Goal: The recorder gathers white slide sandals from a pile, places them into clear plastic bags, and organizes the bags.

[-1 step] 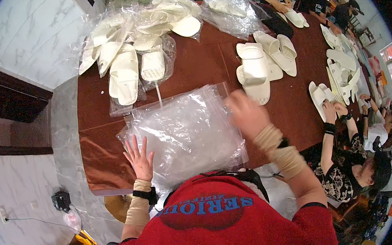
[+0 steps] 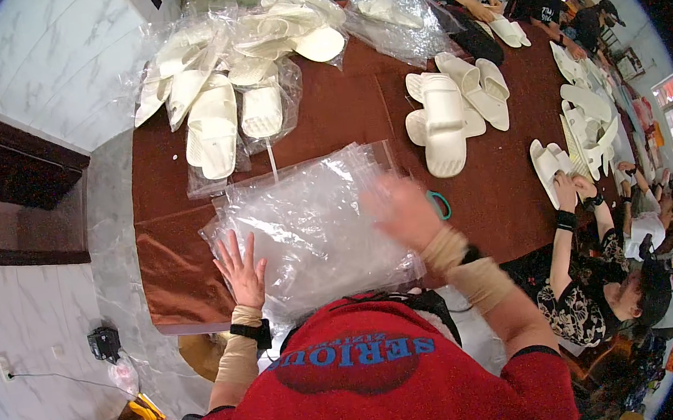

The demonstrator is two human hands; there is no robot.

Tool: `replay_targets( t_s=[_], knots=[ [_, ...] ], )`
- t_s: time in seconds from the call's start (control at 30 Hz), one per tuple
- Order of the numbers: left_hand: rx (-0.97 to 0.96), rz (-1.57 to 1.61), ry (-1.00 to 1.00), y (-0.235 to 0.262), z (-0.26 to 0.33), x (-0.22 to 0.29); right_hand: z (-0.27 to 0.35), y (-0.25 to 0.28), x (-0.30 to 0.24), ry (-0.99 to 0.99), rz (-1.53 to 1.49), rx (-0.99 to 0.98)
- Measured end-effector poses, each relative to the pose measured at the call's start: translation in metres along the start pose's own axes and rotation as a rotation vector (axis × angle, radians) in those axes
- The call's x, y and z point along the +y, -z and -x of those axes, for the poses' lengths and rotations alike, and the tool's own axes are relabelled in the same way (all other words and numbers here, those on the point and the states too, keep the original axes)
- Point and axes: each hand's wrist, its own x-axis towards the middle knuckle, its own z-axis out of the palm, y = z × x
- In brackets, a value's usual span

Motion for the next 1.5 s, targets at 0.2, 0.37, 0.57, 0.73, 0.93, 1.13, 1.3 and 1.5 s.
replay_targets(
  t_s=[0.2,0.37,0.57,0.73,0.93,1.13,1.3,1.5],
  knots=[
    [-0.074,-0.111,0.023,-0.034,-0.006,-0.008,0.053,-0.092,0.0,0.029,0.158,-0.25],
    [-0.043,-0.047,-0.023,-0.02,-0.005,-0.012,-0.012,-0.055,-0.013,-0.03,0.006,-0.225],
    [0.268,0.309,0.541,-0.029,0.007,-0.033,-0.151,-0.081,-0.047,0.194,0.044,0.072],
    [0.188,0.68,0.318,-0.025,0.0,-0.024,-0.161,-0.143,-0.088,0.187,0.008,-0.153],
    [0.176,0.522,0.407,-0.023,0.005,-0.045,-0.17,-0.128,-0.052,-0.021,-0.026,-0.177],
    [0.12,0.557,0.426,-0.026,-0.024,-0.027,-0.147,-0.114,-0.042,0.106,0.007,-0.195],
    [0.171,0.984,0.478,-0.02,-0.001,-0.044,-0.102,-0.074,0.041,-0.39,-0.307,0.199],
    [0.105,0.849,0.358,-0.051,-0.025,-0.018,-0.037,-0.127,0.093,-0.495,-0.323,0.16]
  ],
)
